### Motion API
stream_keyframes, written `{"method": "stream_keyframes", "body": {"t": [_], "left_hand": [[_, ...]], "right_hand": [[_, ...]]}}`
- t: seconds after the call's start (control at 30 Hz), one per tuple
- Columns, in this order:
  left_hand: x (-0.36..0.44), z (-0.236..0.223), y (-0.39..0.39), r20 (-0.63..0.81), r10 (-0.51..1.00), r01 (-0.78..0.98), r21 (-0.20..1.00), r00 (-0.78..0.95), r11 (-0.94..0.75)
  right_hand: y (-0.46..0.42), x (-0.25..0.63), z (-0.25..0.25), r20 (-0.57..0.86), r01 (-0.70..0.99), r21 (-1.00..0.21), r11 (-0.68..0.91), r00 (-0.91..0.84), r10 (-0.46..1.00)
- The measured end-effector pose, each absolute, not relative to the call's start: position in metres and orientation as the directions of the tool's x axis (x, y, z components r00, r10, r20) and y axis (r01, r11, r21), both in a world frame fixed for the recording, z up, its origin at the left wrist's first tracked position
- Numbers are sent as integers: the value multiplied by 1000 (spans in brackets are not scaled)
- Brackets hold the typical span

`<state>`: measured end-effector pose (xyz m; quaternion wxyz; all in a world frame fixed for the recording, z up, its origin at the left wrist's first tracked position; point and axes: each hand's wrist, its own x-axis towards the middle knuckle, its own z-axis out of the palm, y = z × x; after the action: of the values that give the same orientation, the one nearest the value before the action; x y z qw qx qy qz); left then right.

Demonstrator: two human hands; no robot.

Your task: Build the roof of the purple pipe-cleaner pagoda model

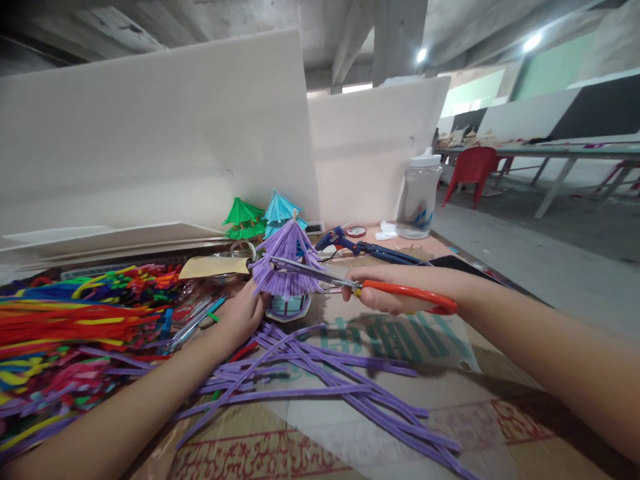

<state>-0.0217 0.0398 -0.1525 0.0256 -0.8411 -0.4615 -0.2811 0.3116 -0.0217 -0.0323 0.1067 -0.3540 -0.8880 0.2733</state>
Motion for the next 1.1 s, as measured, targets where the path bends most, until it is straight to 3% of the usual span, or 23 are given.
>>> {"method": "stream_keyframes", "body": {"t": [0.1, 0.27, 0.4, 0.8, 1.1], "left_hand": [[-22, -153, 40, 491, 757, 785, 210, 430, -582], [-23, -154, 41, 489, 755, 791, 193, 436, -581], [-24, -153, 40, 496, 742, 783, 178, 451, -595], [-24, -152, 38, 489, 726, 781, 136, 482, -610], [-25, -153, 40, 491, 720, 777, 129, 490, -617]], "right_hand": [[-18, 318, -35, -132, 557, -622, 550, -767, 628], [-18, 319, -38, -102, 520, -683, 513, -764, 638], [-18, 318, -39, -159, 534, -735, 418, -735, 659], [-21, 311, -40, -123, 503, -749, 431, -745, 656], [-20, 304, -38, -64, 546, -632, 550, -744, 665]]}}
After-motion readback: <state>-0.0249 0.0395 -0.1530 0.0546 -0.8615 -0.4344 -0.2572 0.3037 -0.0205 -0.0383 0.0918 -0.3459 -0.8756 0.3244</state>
